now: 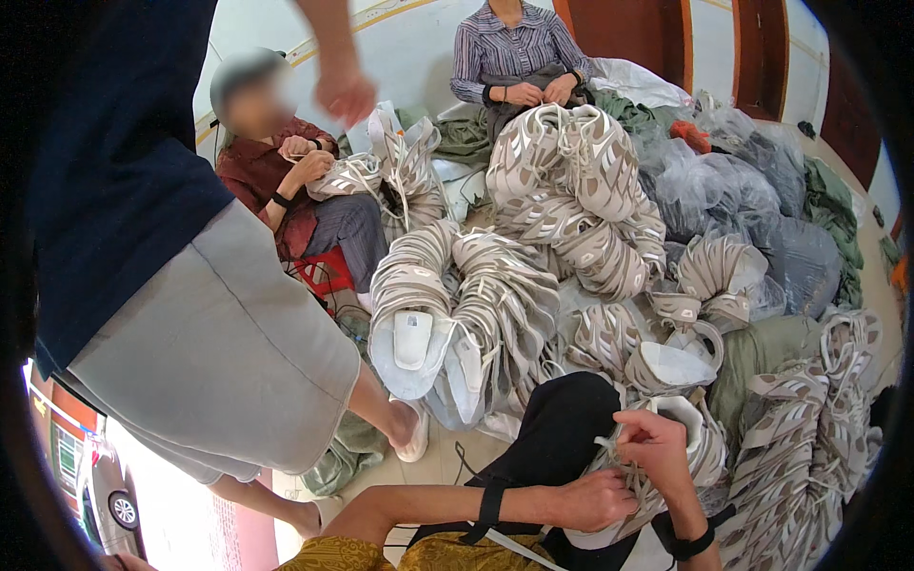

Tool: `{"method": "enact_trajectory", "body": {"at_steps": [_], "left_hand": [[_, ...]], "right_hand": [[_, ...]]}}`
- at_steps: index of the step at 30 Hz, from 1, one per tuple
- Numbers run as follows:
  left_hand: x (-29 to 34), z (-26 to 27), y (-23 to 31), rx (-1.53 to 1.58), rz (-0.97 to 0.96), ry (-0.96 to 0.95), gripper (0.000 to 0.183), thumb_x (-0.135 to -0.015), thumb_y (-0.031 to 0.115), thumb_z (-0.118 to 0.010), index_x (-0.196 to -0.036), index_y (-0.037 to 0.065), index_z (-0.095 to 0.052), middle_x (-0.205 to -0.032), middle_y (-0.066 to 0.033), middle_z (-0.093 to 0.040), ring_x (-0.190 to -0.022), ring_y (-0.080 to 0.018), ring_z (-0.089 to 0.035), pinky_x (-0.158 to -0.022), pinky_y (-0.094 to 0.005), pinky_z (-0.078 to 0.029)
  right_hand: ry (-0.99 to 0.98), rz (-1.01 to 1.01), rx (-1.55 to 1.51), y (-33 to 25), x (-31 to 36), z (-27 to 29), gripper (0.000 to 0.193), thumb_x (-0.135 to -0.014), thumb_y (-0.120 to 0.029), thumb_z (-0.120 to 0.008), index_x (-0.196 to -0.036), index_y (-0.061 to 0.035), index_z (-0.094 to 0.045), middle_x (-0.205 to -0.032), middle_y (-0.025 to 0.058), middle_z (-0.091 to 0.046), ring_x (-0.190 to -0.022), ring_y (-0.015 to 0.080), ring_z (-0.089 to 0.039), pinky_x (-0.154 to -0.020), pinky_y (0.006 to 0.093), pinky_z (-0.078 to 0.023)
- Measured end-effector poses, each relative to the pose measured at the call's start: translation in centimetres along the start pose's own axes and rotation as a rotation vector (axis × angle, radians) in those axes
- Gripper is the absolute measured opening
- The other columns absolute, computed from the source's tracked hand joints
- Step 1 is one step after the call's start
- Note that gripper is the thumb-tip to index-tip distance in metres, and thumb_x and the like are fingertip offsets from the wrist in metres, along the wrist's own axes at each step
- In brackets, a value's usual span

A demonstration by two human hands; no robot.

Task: Thread laces through the eyelets of shoe uppers and tie them.

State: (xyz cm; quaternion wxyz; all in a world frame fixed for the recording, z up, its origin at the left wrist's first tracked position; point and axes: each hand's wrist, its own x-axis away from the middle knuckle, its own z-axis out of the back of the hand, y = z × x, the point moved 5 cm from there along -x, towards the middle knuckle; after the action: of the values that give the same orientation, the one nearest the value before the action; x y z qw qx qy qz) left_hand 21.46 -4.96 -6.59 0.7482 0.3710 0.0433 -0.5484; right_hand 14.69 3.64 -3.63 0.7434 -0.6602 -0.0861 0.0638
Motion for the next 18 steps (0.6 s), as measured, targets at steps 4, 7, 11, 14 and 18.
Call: {"method": "enact_trajectory", "body": {"at_steps": [4,7,11,14,18], "left_hand": [[-0.3,-0.4,-0.2,0.036,0.017,-0.096,0.008,-0.070,0.013,-0.054,-0.072,0.006,-0.051,-0.064,-0.0094,-0.053,-0.066,-0.0258,-0.055,-0.068,-0.0362,-0.041],[0.0,-0.4,-0.5,0.051,0.038,-0.049,0.009,-0.073,0.014,-0.054,-0.071,0.006,-0.050,-0.063,-0.0086,-0.052,-0.066,-0.0256,-0.055,-0.068,-0.0350,-0.040],[0.1,0.2,-0.5,0.055,0.024,-0.056,0.010,-0.073,0.013,-0.057,-0.074,0.005,-0.050,-0.063,-0.0087,-0.052,-0.063,-0.0266,-0.052,-0.066,-0.0344,-0.040],[0.2,0.1,-0.7,0.080,0.061,-0.064,0.011,-0.072,0.012,-0.058,-0.075,0.005,-0.050,-0.064,-0.0089,-0.052,-0.064,-0.0272,-0.051,-0.066,-0.0351,-0.039],[-0.3,0.3,-0.2,0.048,0.076,-0.049,0.011,-0.072,0.011,-0.059,-0.075,0.005,-0.050,-0.065,-0.0088,-0.052,-0.066,-0.0275,-0.052,-0.067,-0.0359,-0.039]], "right_hand": [[0.001,-0.055,-0.497,-1.9,2.1,1.6,0.045,-0.060,0.015,-0.064,-0.102,-0.0004,-0.060,-0.069,0.0074,-0.061,-0.052,0.0108,-0.054,-0.050,0.0212,-0.043],[0.032,0.211,-0.602,-4.8,3.5,4.2,0.048,-0.058,0.011,-0.067,-0.104,-0.0011,-0.059,-0.067,0.0084,-0.059,-0.048,0.0123,-0.052,-0.052,0.0243,-0.043],[0.128,0.533,-0.738,-8.3,4.6,10.3,0.042,-0.060,0.006,-0.066,-0.101,-0.0005,-0.060,-0.068,0.0060,-0.057,-0.055,0.0122,-0.053,-0.062,0.0273,-0.044],[0.535,0.263,-0.015,-6.4,4.8,14.0,0.045,-0.060,0.005,-0.060,-0.105,0.0005,-0.057,-0.076,0.0029,-0.057,-0.065,0.0105,-0.052,-0.063,0.0230,-0.041],[0.585,0.720,0.337,-14.0,12.1,17.1,0.017,-0.071,-0.004,-0.054,-0.086,0.0027,-0.057,-0.082,0.0068,-0.052,-0.072,0.0148,-0.049,-0.069,0.0259,-0.041]]}}
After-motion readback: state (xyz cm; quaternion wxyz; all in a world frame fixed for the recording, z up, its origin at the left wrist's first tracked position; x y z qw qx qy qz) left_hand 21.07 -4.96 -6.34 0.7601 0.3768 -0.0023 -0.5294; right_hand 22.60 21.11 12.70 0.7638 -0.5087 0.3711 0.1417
